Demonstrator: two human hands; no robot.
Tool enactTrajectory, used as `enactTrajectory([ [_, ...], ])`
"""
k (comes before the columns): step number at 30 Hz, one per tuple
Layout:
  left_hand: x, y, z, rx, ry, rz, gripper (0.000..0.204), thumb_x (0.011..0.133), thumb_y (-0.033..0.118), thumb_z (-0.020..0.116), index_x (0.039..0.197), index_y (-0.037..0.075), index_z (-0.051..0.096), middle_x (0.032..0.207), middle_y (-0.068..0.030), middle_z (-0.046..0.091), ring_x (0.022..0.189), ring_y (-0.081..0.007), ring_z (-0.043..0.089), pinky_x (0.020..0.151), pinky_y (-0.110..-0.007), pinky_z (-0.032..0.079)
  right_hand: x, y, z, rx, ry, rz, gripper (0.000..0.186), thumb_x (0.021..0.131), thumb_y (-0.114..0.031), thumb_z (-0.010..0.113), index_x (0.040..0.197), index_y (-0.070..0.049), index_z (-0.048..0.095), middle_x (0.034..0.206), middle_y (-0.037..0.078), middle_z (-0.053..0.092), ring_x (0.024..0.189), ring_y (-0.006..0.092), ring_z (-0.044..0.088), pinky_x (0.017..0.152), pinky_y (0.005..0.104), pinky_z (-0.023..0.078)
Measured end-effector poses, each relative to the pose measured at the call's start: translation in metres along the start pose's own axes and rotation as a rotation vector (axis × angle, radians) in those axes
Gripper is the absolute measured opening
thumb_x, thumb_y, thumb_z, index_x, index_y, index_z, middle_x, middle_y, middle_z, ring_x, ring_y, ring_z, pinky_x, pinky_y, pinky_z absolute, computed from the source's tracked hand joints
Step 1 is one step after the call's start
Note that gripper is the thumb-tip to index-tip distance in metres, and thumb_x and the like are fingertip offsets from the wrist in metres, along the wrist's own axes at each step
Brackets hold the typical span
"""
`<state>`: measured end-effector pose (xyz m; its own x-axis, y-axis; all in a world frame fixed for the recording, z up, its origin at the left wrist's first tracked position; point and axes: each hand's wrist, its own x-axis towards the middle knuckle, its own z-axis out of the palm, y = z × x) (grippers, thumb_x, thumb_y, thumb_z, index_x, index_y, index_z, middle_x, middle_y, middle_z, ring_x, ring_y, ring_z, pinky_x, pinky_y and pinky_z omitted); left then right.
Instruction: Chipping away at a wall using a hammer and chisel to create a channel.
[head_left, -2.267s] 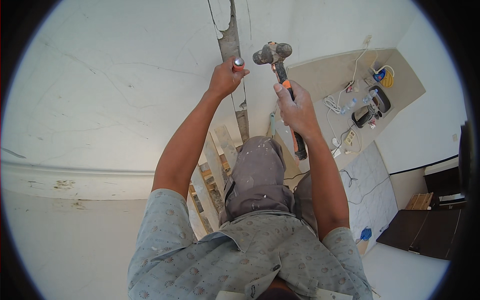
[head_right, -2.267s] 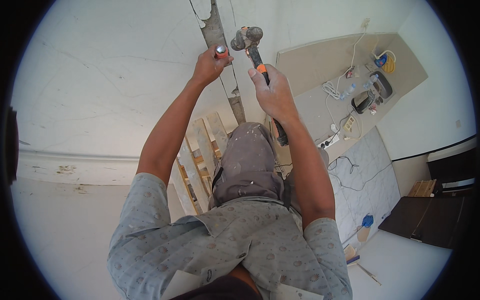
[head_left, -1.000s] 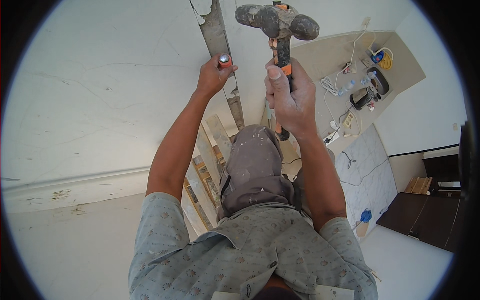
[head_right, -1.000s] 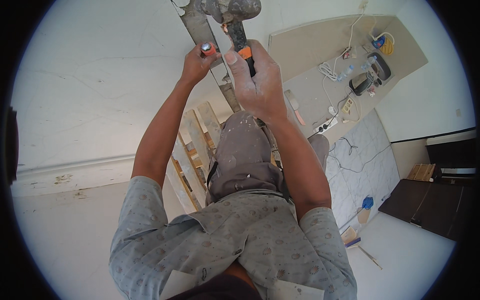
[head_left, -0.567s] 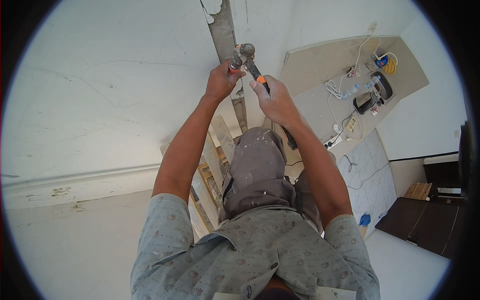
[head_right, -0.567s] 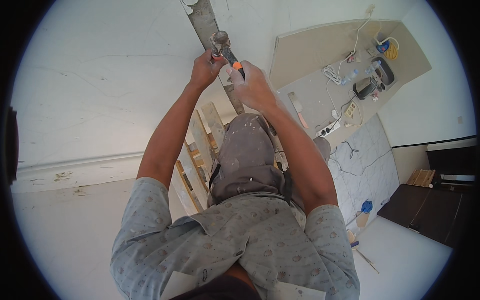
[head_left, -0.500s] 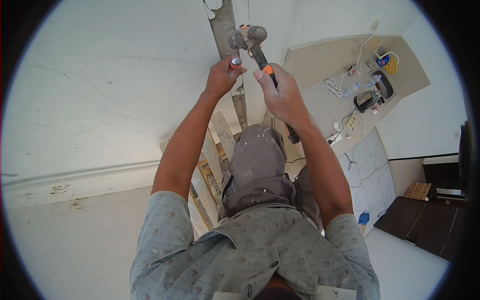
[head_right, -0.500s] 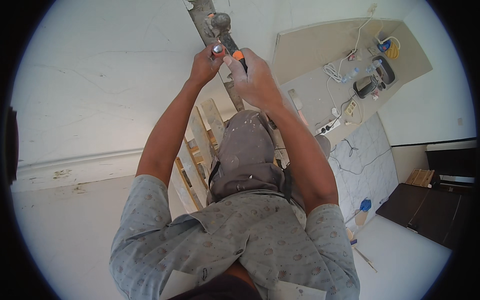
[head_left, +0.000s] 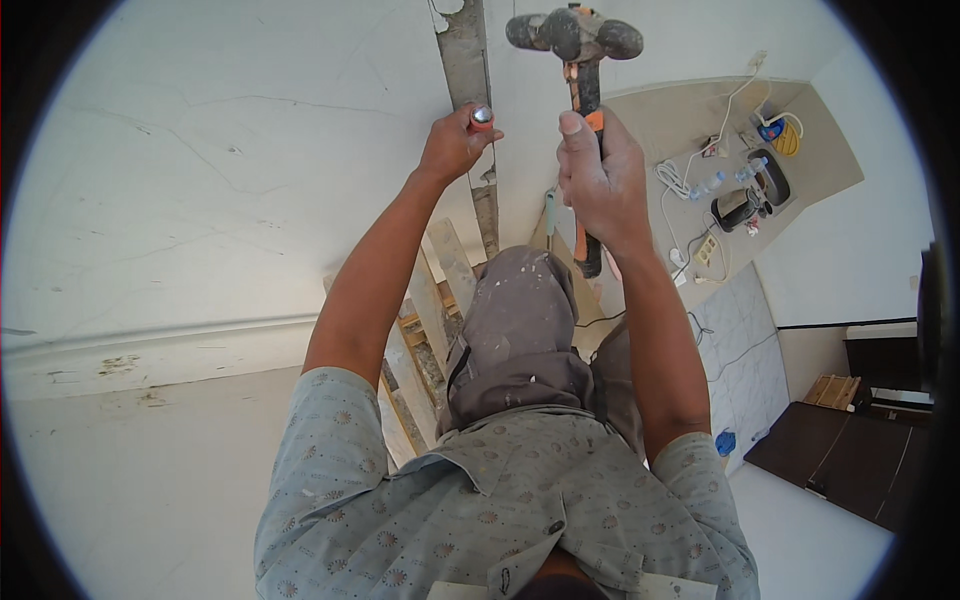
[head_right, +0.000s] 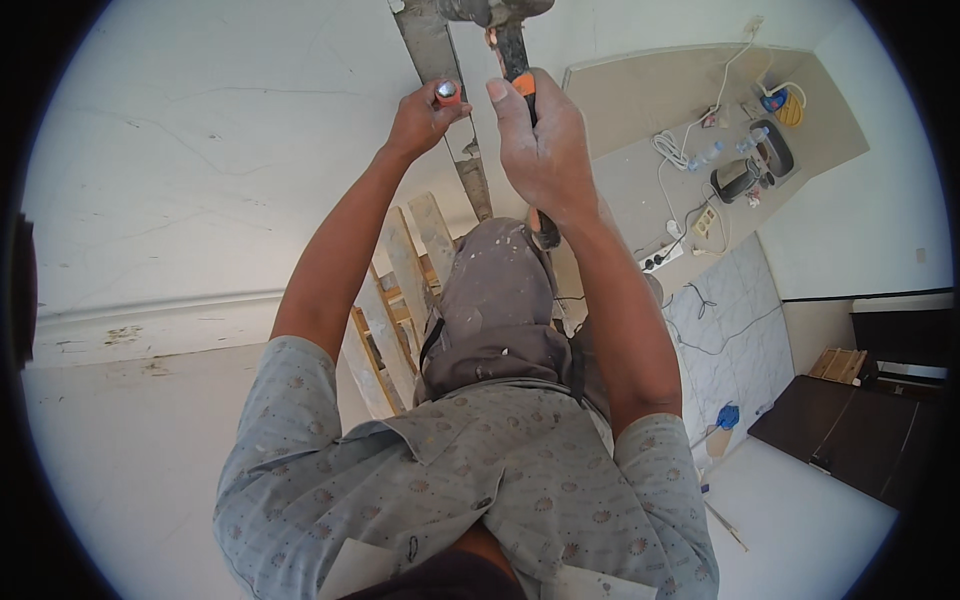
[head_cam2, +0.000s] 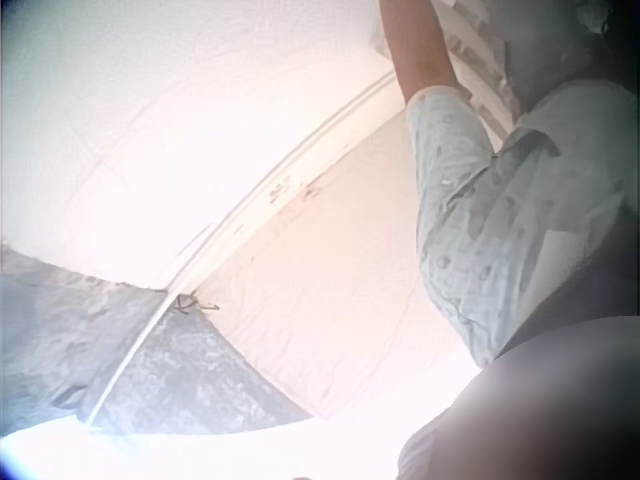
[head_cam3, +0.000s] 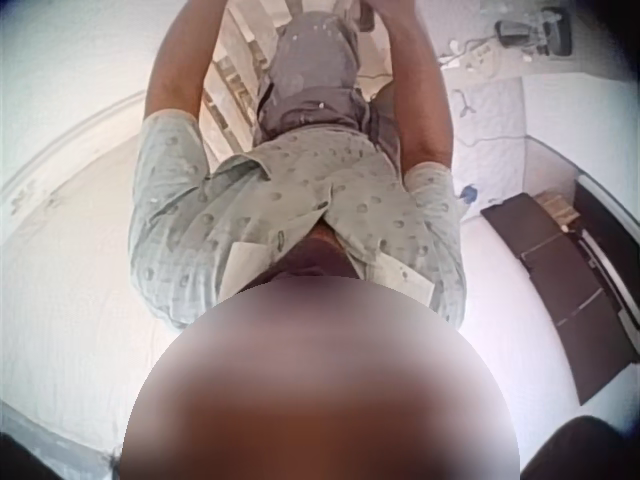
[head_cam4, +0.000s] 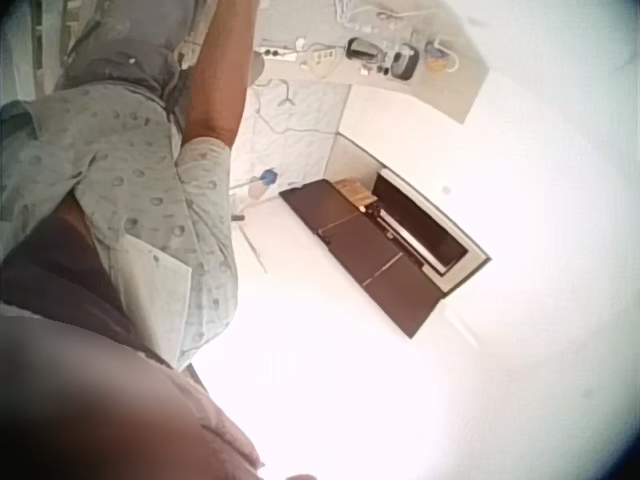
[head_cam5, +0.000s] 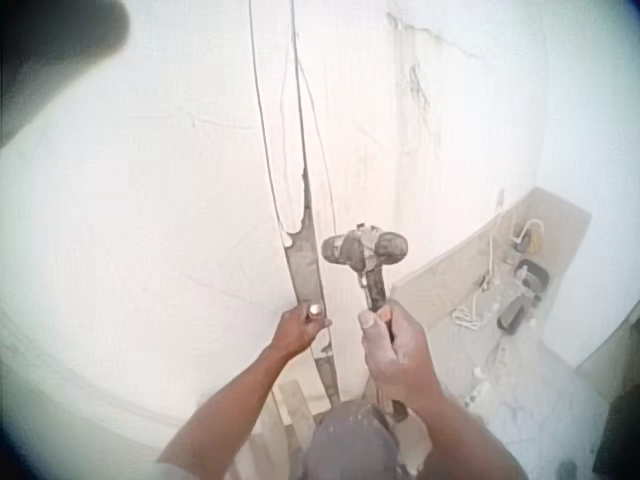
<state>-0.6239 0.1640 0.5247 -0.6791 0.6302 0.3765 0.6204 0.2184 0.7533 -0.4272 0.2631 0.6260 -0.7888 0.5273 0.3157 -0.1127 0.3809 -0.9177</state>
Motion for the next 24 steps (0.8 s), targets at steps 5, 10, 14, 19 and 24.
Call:
enactTrajectory([
  [5,0.000,-0.013,0.002,-0.018,-0.001,-0.004,0.036,0.076,0.026,0.075,0.100,0.003,0.061,0.085,-0.0140,0.067,0.079,-0.0295,0.064,0.074,-0.036,0.050,0.000,0.014,0.032,0.057,0.171,-0.394,0.028,0.093,-0.024,0.055,0.090,0.004,0.053,0.067,0.016,0.057,0.057,0.0243,0.057,0.054,0.0352,0.044],
  [10,-0.024,-0.017,0.013,0.032,-0.025,-0.097,0.034,0.074,0.019,0.076,0.100,0.003,0.061,0.086,-0.0142,0.067,0.081,-0.0270,0.065,0.077,-0.035,0.050,-0.007,0.061,0.027,-0.302,-0.185,0.196,0.032,0.093,-0.029,0.052,0.081,0.001,0.052,0.062,0.006,0.047,0.053,0.0181,0.046,0.053,0.0344,0.039],
  [14,-0.031,-0.019,0.011,-0.228,0.020,-0.200,0.030,0.076,0.014,0.074,0.099,0.002,0.060,0.085,-0.0108,0.067,0.079,-0.0178,0.064,0.076,-0.031,0.050,-0.051,0.078,0.003,-0.210,-0.094,0.241,0.038,0.092,-0.032,0.053,0.081,0.004,0.052,0.062,0.014,0.050,0.059,0.0239,0.049,0.059,0.0375,0.039],
  [19,-0.018,-0.024,0.005,-0.105,0.081,-0.072,0.029,0.079,0.015,0.072,0.101,0.000,0.060,0.087,-0.0111,0.068,0.080,-0.0195,0.065,0.075,-0.031,0.050,-0.048,0.065,-0.003,-0.135,-0.043,0.242,0.038,0.092,-0.034,0.054,0.080,0.002,0.052,0.060,0.009,0.045,0.057,0.0186,0.041,0.057,0.0362,0.037],
  [24,-0.020,-0.035,0.022,-0.115,0.020,-0.079,0.027,0.080,0.013,0.069,0.101,-0.001,0.060,0.088,-0.0129,0.068,0.084,-0.0212,0.067,0.075,-0.033,0.051,-0.037,0.029,-0.009,-0.121,-0.015,0.159,0.032,0.092,-0.029,0.057,0.084,0.002,0.053,0.061,0.008,0.046,0.055,0.0164,0.042,0.053,0.0331,0.037],
])
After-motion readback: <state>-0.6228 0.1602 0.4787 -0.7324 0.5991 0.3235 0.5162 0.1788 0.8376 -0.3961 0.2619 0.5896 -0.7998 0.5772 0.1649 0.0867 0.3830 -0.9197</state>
